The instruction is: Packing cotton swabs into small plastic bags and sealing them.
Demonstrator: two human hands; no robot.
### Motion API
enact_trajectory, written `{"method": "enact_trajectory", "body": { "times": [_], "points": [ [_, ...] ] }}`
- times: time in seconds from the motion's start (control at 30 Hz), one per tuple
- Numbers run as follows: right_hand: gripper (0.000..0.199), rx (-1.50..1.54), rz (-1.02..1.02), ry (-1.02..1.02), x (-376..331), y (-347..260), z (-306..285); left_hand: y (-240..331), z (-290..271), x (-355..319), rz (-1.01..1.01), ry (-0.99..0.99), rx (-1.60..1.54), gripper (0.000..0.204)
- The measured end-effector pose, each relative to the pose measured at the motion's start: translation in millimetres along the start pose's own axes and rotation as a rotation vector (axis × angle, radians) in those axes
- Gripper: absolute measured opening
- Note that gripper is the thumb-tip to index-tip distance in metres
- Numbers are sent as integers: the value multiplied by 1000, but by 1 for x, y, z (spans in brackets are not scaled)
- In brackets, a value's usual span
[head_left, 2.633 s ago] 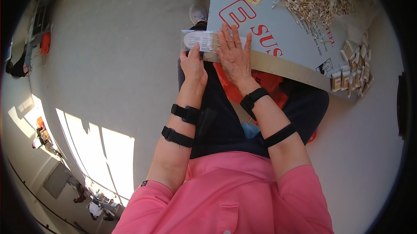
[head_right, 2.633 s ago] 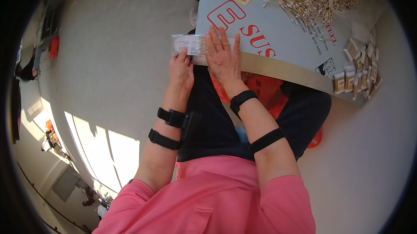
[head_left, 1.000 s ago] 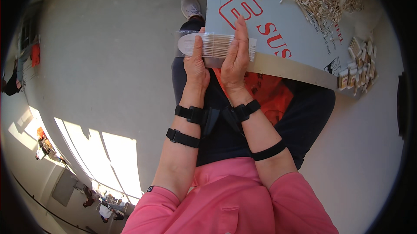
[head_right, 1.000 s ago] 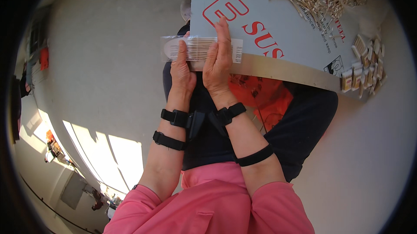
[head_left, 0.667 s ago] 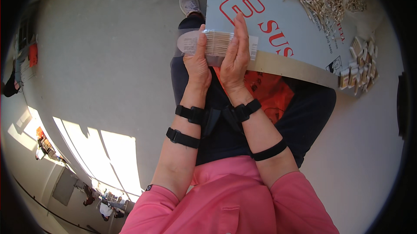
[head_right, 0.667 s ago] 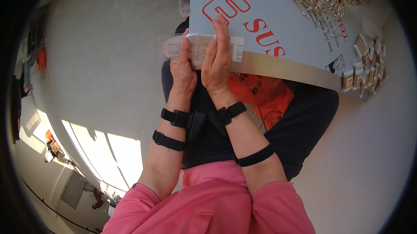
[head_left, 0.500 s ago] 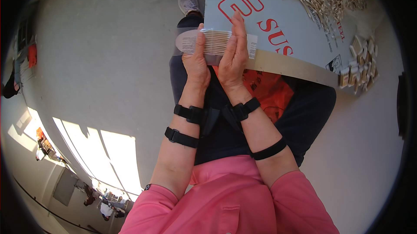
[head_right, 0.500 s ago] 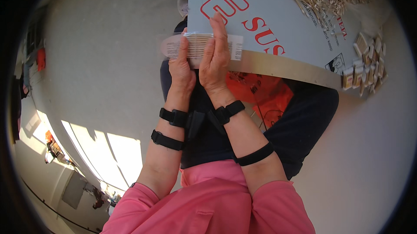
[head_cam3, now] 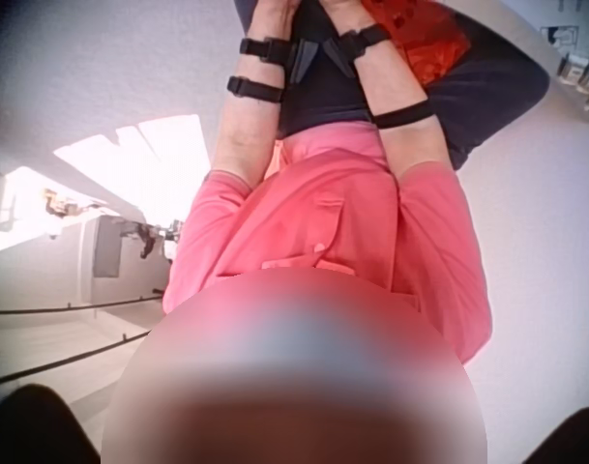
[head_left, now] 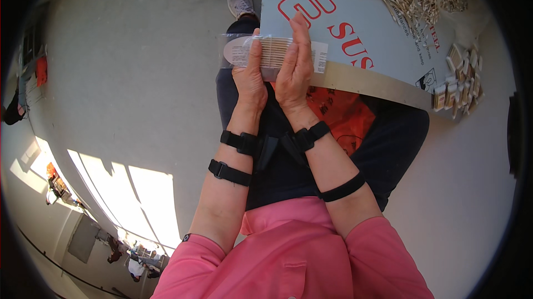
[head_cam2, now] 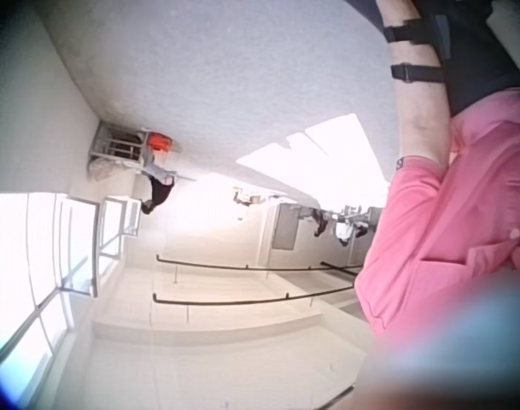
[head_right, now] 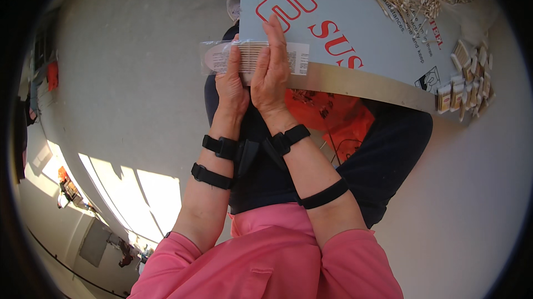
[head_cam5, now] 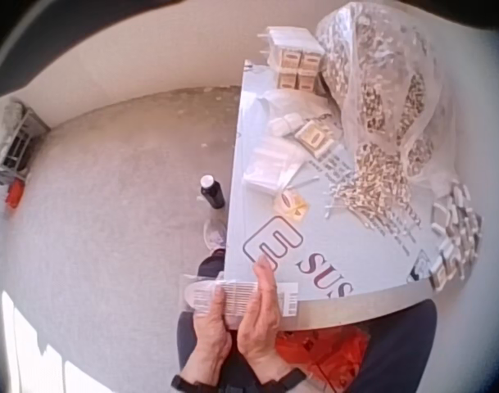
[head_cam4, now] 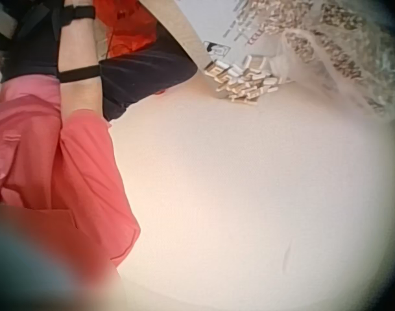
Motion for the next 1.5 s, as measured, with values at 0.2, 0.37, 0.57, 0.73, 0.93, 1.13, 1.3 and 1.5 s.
{"method": "enact_trajectory", "body": {
  "times": [0.2, 0.37, 0.57, 0.73, 0.93, 1.13, 1.3, 1.5],
  "points": [
    [42, 35, -18, -13, 2, 1, -2, -1, -1, 2, -1, 0, 15, 43],
    [42, 60, 17, -13, 1, 0, 1, 0, -1, 1, -3, -5, -2, 44],
    [41, 66, 6, -23, 1, 0, 4, -1, -1, 1, -15, -16, -28, 44],
    [40, 40, 14, -33, 1, -2, 6, 1, 0, 1, -2, -7, 28, 42],
    [40, 34, 9, -31, 1, -3, 8, 2, 1, -1, -12, -14, 14, 42],
    [40, 95, -15, -24, 2, 2, -3, 0, -3, 2, -17, 2, -3, 43],
    [39, 248, 80, 49, 5, 4, -18, -1, 1, 3, 8, -16, 13, 49],
    [36, 32, 56, 13, 11, 5, -64, 4, 0, 1, 3, -8, -55, 44]
  ]
}}
Point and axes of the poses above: each hand's wrist, its own x-axis towards the middle knuckle, its own z-axis out of the palm, y = z × x, the point moved 1 cm from there along x, towards the middle knuckle, and after that the axes turned 4 degrees about -y, right-handed, at the moved point
